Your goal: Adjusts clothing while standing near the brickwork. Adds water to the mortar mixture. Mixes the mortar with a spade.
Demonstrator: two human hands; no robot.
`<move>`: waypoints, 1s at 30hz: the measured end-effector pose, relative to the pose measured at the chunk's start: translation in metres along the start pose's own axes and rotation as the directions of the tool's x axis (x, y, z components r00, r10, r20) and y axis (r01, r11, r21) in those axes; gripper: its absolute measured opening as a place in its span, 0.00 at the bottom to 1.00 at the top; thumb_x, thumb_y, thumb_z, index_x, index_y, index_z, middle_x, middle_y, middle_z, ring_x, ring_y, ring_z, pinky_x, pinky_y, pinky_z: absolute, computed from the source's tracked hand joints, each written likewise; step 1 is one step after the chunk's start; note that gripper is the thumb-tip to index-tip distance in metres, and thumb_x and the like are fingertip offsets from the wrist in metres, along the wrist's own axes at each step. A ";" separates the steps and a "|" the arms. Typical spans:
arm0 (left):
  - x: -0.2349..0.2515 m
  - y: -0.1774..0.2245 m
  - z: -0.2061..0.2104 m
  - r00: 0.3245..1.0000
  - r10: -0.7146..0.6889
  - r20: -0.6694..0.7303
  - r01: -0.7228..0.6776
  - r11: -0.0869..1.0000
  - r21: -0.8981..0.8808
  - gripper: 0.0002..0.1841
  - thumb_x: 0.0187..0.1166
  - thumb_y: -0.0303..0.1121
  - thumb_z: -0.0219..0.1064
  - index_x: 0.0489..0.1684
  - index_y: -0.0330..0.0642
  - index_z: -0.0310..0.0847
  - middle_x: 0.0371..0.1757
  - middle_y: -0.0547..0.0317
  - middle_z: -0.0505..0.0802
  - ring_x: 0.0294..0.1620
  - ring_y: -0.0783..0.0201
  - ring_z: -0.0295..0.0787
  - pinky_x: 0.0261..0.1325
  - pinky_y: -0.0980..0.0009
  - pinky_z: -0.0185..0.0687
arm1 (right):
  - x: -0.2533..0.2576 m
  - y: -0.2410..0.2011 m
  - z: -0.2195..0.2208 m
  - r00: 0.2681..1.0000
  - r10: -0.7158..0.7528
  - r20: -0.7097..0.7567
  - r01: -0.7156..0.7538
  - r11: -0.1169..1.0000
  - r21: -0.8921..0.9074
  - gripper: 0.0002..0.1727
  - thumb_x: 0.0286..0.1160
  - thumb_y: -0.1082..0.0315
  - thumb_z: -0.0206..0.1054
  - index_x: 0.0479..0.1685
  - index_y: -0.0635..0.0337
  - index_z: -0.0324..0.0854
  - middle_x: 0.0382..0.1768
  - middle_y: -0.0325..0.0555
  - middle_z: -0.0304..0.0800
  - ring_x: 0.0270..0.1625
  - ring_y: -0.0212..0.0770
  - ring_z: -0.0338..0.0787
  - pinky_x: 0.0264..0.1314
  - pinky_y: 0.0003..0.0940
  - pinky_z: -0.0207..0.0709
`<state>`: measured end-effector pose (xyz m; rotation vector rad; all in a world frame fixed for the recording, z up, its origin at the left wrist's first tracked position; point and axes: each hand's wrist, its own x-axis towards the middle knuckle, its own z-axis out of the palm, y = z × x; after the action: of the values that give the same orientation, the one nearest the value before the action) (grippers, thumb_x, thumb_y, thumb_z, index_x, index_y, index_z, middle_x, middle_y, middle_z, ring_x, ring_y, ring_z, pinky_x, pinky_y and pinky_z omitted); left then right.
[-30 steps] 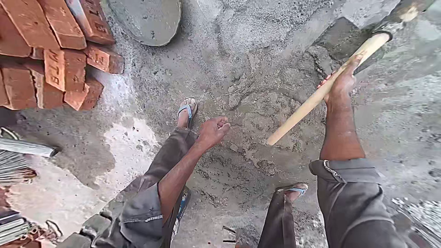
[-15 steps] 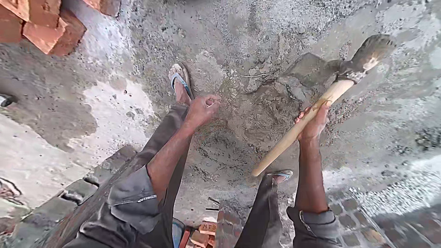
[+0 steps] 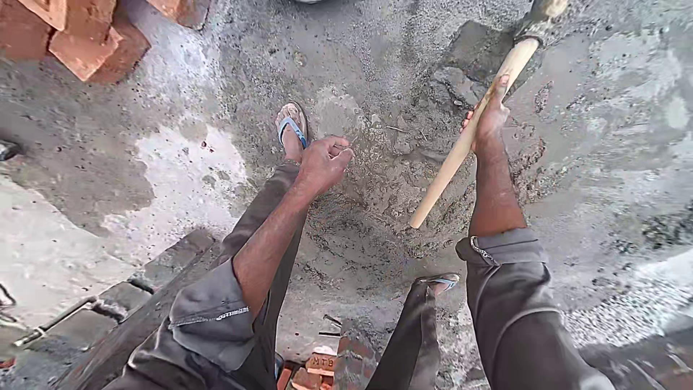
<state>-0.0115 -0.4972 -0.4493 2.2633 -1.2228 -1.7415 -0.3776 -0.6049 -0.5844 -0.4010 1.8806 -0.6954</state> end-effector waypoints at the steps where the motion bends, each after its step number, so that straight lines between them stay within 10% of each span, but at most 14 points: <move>1: -0.002 0.003 -0.002 1.000 -0.005 0.003 0.005 1.000 -0.001 0.19 0.87 0.43 0.63 0.69 0.45 0.82 0.48 0.51 0.94 0.38 0.56 0.93 0.43 0.53 0.90 | -0.013 0.023 -0.001 0.999 0.052 0.002 -0.052 0.999 0.012 0.45 0.80 0.21 0.37 0.36 0.55 0.76 0.16 0.41 0.80 0.15 0.41 0.83 0.20 0.44 0.85; 8: 0.012 0.000 0.000 0.999 0.029 -0.031 -0.030 0.999 -0.016 0.18 0.85 0.42 0.64 0.67 0.43 0.83 0.47 0.50 0.95 0.35 0.57 0.94 0.40 0.56 0.91 | -0.143 0.176 -0.033 0.937 0.337 -0.093 -0.305 0.918 0.254 0.47 0.74 0.16 0.41 0.38 0.56 0.77 0.17 0.44 0.79 0.17 0.43 0.83 0.22 0.44 0.84; 19: 0.015 0.005 0.007 1.000 0.023 0.008 -0.023 1.000 0.003 0.18 0.85 0.41 0.63 0.66 0.42 0.83 0.46 0.50 0.94 0.34 0.59 0.94 0.38 0.58 0.92 | -0.421 0.244 -0.021 0.866 0.497 -0.052 -0.456 0.829 0.323 0.34 0.96 0.46 0.37 0.25 0.60 0.74 0.10 0.39 0.76 0.10 0.35 0.79 0.12 0.32 0.78; 26: 0.010 0.007 -0.017 0.999 0.022 -0.027 -0.024 0.996 -0.087 0.16 0.85 0.41 0.63 0.63 0.43 0.83 0.45 0.54 0.94 0.32 0.62 0.93 0.29 0.65 0.89 | -0.306 0.128 0.020 0.991 -0.015 0.135 -0.015 0.976 0.215 0.37 0.89 0.32 0.37 0.34 0.54 0.77 0.16 0.38 0.80 0.14 0.37 0.81 0.17 0.35 0.81; 30: 0.006 0.005 -0.025 0.998 0.051 -0.042 -0.055 0.992 -0.110 0.15 0.84 0.40 0.64 0.61 0.43 0.84 0.43 0.56 0.94 0.33 0.64 0.93 0.32 0.66 0.90 | -0.126 -0.004 0.084 0.955 -0.278 0.107 0.242 0.934 0.264 0.24 0.97 0.60 0.37 0.32 0.61 0.71 0.16 0.43 0.78 0.17 0.40 0.83 0.22 0.39 0.86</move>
<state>0.0068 -0.5151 -0.4427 2.1725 -1.1376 -1.6937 -0.2503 -0.5606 -0.5148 -0.5290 1.5954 -1.0415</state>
